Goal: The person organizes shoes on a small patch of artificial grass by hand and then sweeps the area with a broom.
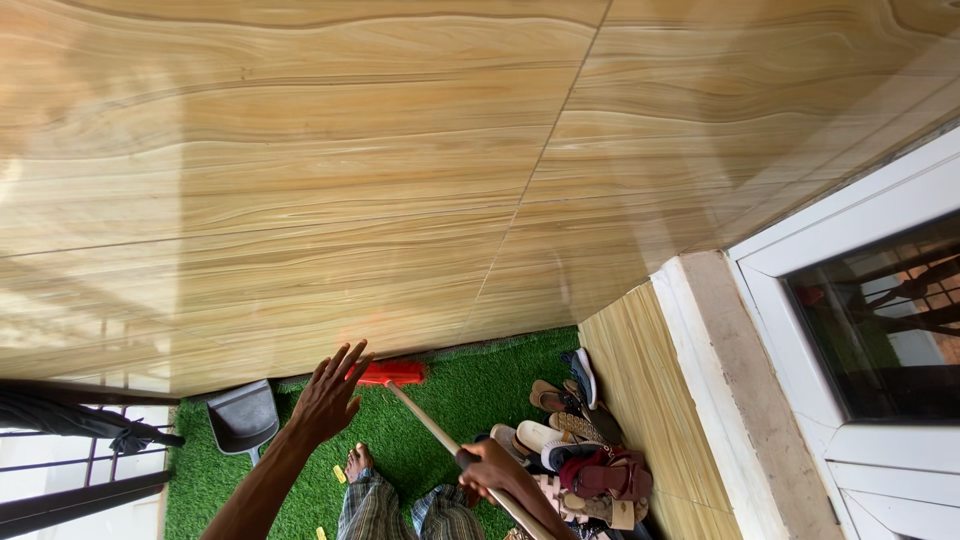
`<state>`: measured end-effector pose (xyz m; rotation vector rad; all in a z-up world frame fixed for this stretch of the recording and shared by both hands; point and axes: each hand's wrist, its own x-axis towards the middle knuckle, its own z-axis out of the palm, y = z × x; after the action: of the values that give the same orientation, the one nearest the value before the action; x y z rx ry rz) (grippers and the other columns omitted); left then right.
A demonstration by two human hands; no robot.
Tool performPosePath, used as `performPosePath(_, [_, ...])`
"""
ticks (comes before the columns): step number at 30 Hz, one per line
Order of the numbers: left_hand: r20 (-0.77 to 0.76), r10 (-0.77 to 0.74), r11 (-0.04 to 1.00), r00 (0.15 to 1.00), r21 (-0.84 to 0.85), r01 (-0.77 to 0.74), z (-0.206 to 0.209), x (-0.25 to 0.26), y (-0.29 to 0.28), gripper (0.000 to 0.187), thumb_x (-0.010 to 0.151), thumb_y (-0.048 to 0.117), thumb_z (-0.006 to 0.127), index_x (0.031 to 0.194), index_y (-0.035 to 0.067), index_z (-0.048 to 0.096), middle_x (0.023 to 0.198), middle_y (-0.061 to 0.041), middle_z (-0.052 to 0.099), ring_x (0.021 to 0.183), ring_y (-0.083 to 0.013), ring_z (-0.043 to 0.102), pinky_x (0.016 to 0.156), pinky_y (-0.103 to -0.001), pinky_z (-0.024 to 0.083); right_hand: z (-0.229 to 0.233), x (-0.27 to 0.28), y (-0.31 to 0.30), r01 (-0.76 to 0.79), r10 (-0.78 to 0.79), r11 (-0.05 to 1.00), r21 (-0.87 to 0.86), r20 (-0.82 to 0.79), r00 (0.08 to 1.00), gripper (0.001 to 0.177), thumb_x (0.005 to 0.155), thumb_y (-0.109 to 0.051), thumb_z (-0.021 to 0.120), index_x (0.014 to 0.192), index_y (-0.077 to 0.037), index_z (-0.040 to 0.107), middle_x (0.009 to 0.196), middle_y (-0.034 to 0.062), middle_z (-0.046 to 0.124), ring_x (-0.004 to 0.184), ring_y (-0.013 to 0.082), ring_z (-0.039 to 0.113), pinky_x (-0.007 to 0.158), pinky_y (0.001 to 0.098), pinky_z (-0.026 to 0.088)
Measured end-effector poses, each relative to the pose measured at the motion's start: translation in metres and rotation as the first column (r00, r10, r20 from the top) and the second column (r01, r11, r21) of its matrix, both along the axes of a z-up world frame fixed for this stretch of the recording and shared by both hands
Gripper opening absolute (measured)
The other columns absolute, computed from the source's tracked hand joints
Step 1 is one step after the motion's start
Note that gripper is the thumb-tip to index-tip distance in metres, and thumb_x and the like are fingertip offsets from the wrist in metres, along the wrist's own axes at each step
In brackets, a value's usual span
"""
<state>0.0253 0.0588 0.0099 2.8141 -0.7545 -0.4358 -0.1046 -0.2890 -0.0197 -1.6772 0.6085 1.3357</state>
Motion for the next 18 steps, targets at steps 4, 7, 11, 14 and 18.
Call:
performPosePath(4, [-0.025,-0.013,0.999,1.000,0.038,0.014,-0.008,0.004,0.012,0.096,0.085,0.031,0.074,0.160,0.022,0.015,0.170,-0.005,0.005,0.156,-0.0285,0.014,0.127,-0.050,0.020,0.014,-0.022,-0.038,-0.102,0.100,0.995,0.007,0.140,0.985,0.078,0.085,0.002,0.079,0.155,-0.009,0.047,0.090,0.0149,0.074,0.048,0.0137,0.063,0.039,0.0239,0.053])
performPosePath(7, [-0.063,-0.020,0.998,0.998,0.061,0.024,-0.010,0.008,0.016,0.096,0.085,0.032,0.074,0.160,0.023,0.014,0.170,-0.004,0.004,0.156,-0.0282,0.013,0.128,-0.049,0.020,0.030,-0.018,-0.063,-0.110,0.117,0.985,-0.132,0.041,0.992,0.076,0.084,0.001,0.077,0.153,-0.010,0.047,0.090,0.0172,0.071,0.047,0.0139,0.059,0.038,0.0249,0.049])
performPosePath(11, [-0.038,-0.035,0.999,0.999,0.003,0.036,-0.009,0.012,0.022,0.098,0.086,0.032,0.074,0.164,0.025,0.016,0.169,-0.004,0.005,0.155,-0.0287,0.013,0.126,-0.051,0.019,0.036,-0.006,-0.093,0.005,0.017,0.926,-0.376,0.055,0.998,0.062,0.081,0.002,0.079,0.139,-0.002,0.056,0.085,0.0115,0.070,0.052,0.0146,0.062,0.042,0.0275,0.050])
performPosePath(14, [-0.053,-0.036,0.999,0.998,-0.009,0.035,0.001,0.009,0.029,0.095,0.086,0.030,0.074,0.162,0.024,0.017,0.169,-0.003,0.006,0.155,-0.0286,0.013,0.126,-0.051,0.020,0.022,0.016,-0.110,0.026,0.043,0.901,-0.433,0.148,0.988,0.044,0.082,-0.002,0.078,0.121,0.008,0.061,0.072,0.0120,0.069,0.052,0.0174,0.065,0.041,0.0297,0.049])
performPosePath(18, [-0.084,-0.039,0.999,0.996,0.012,0.040,0.012,0.008,0.044,0.093,0.087,0.028,0.073,0.160,0.023,0.017,0.170,-0.003,0.007,0.156,-0.0285,0.014,0.126,-0.050,0.022,-0.005,0.048,-0.093,-0.007,0.099,0.866,-0.500,0.158,0.982,0.040,0.085,-0.007,0.076,0.118,0.007,0.059,0.072,0.0141,0.069,0.052,0.0187,0.066,0.041,0.0305,0.049])
